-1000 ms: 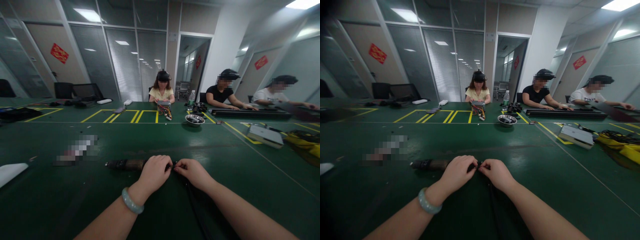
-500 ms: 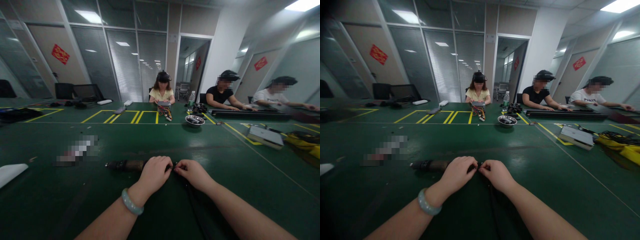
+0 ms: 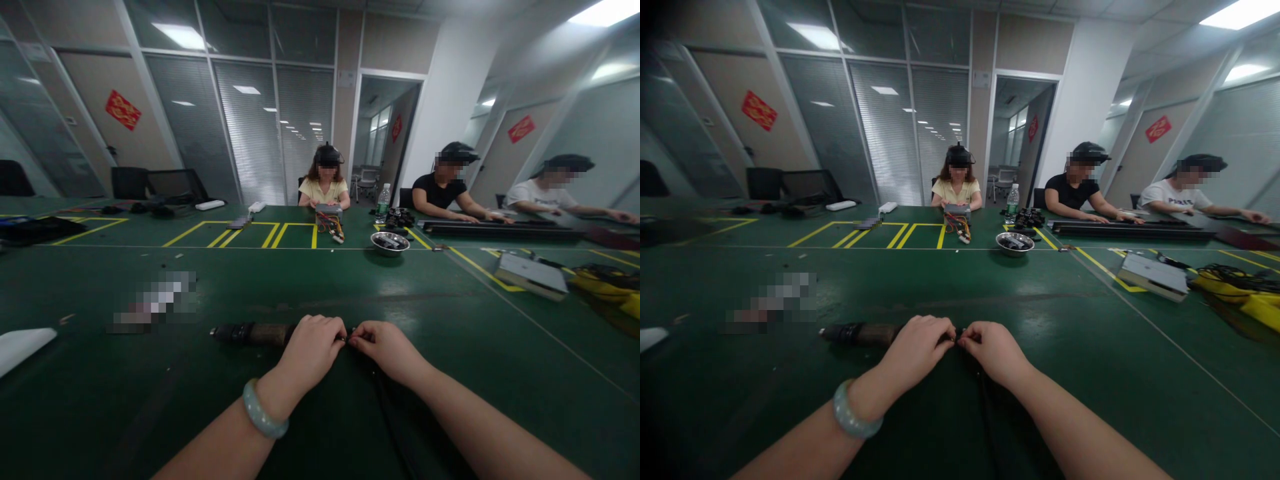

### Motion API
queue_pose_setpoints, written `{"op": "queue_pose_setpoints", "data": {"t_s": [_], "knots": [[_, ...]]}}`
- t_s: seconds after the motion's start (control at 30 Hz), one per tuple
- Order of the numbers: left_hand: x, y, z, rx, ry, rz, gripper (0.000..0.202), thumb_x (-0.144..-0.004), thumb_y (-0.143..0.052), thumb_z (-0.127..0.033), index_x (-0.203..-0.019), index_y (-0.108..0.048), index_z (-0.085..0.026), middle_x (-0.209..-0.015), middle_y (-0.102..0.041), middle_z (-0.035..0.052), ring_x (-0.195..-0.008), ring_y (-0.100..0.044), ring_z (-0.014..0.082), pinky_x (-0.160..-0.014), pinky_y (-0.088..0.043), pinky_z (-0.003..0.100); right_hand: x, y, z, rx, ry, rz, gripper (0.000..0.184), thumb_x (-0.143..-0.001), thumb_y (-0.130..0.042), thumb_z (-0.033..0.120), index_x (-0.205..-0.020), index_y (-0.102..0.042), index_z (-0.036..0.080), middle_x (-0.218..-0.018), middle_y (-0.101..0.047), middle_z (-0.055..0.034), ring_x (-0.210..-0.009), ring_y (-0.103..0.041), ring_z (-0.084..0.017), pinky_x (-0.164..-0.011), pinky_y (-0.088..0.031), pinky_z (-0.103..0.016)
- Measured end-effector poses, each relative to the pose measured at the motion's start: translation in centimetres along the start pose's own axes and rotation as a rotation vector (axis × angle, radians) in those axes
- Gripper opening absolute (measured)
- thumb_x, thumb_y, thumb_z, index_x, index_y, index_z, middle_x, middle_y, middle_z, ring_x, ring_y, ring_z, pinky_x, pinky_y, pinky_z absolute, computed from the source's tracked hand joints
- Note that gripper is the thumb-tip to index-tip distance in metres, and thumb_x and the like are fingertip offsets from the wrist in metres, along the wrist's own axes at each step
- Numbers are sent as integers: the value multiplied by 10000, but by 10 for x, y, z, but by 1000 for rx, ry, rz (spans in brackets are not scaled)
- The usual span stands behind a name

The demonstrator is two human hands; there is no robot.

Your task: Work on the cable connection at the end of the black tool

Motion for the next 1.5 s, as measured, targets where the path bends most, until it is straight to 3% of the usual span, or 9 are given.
{"op": "queue_pose_setpoints", "data": {"t_s": [0.73, 0.97, 1.27, 1.5], "knots": [[3, 4, -8, -37, -51, -16, 62, -853, -579, -175, -898, -589, -216, -879, -628, 2, -856, -575, 190, -795, -415, 347, 1, -1, 0, 2, -14, 28, 189, -859, -566, 336, -856, -710, 215, -786, -704, 3, -668, -591, -134, -593, -371, -228], [4, 8, -7, -18, -58, -66, 59, -836, -608, -175, -874, -582, -212, -888, -636, -4, -895, -585, 186, -994, -364, 422, 0, -1, -2, -11, -14, 35, 190, -858, -570, 344, -854, -709, 215, -803, -701, 2, -703, -596, -140, -605, -375, -229], [3, 1, -1, 12, -37, -4, 54, -842, -607, -196, -888, -605, -224, -902, -644, -7, -880, -592, 190, -822, -432, 354, 0, -4, 0, -2, 21, 46, 183, -863, -557, 319, -874, -709, 216, -785, -696, 9, -673, -582, -131, -587, -360, -227], [2, 2, -3, -26, -16, 19, 41, -850, -595, -222, -891, -598, -218, -884, -641, 8, -864, -589, 196, -787, -423, 340, 0, -4, 0, 0, 29, 34, 168, -864, -553, 309, -871, -690, 211, -793, -698, 7, -676, -593, -132, -599, -374, -229]]}}
Point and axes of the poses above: each hand's wrist, its own x-axis away from the middle knuckle, its own y-axis out of the back of the hand, z = x × y, the point moved 8 cm from there along -x, towards the middle knuckle
